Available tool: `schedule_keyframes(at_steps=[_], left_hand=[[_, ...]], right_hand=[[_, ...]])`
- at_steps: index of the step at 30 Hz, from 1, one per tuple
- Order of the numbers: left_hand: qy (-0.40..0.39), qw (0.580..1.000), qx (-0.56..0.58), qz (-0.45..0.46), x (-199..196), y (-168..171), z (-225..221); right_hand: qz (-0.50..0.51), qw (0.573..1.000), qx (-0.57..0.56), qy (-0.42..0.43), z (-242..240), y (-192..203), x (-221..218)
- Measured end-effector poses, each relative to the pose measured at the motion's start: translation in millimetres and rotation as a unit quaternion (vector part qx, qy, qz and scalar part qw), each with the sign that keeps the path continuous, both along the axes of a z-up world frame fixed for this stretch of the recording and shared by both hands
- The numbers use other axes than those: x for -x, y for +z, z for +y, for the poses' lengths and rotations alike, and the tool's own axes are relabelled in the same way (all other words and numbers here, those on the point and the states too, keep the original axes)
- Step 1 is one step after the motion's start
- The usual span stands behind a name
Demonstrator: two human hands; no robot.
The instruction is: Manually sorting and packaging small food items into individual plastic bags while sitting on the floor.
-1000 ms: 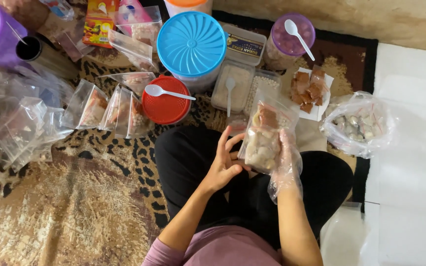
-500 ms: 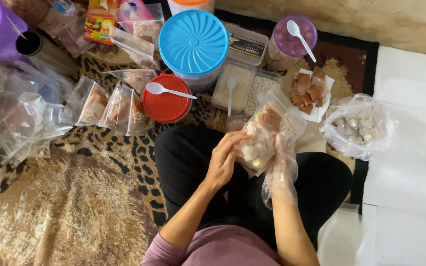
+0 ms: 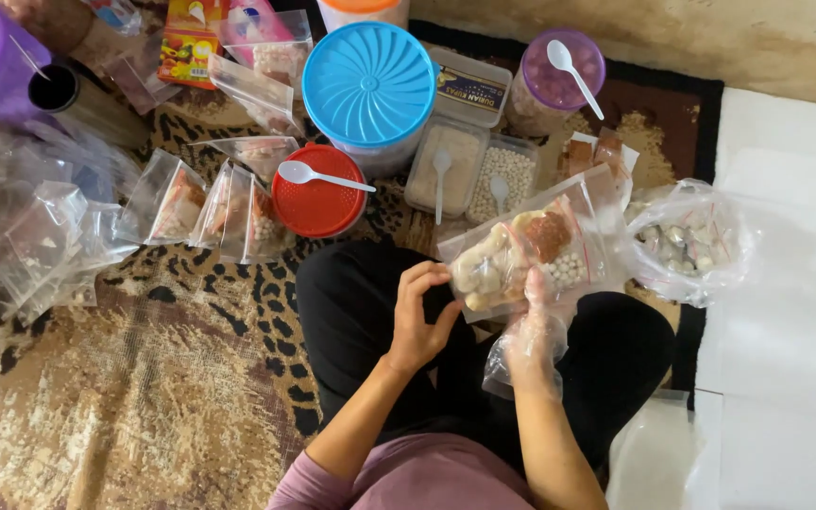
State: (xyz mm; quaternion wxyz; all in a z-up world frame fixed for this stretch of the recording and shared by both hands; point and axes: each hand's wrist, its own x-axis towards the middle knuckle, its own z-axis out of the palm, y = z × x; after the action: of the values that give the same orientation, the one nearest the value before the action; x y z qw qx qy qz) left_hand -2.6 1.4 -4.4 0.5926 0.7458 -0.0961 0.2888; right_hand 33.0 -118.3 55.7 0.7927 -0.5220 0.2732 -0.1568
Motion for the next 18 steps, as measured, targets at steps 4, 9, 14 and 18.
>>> schedule_keyframes(at_steps=[4,9,14,18], left_hand=[[-0.032,0.999,0.011,-0.023,-5,8,5],[-0.019,0.995,-0.1,-0.001,-6,-8,4],[-0.002,0.991,-0.134,-0.002,-2,-1,-2],[-0.01,0.996,-0.084,0.006,0,-7,1]], right_hand=[[0.028,1.0,-0.005,-0.005,11,32,3],[-0.017,0.997,0.074,0.012,17,32,9],[-0.029,0.993,0.111,0.033,0,-13,8],[-0.015,0.996,0.091,0.007,2,15,-3]])
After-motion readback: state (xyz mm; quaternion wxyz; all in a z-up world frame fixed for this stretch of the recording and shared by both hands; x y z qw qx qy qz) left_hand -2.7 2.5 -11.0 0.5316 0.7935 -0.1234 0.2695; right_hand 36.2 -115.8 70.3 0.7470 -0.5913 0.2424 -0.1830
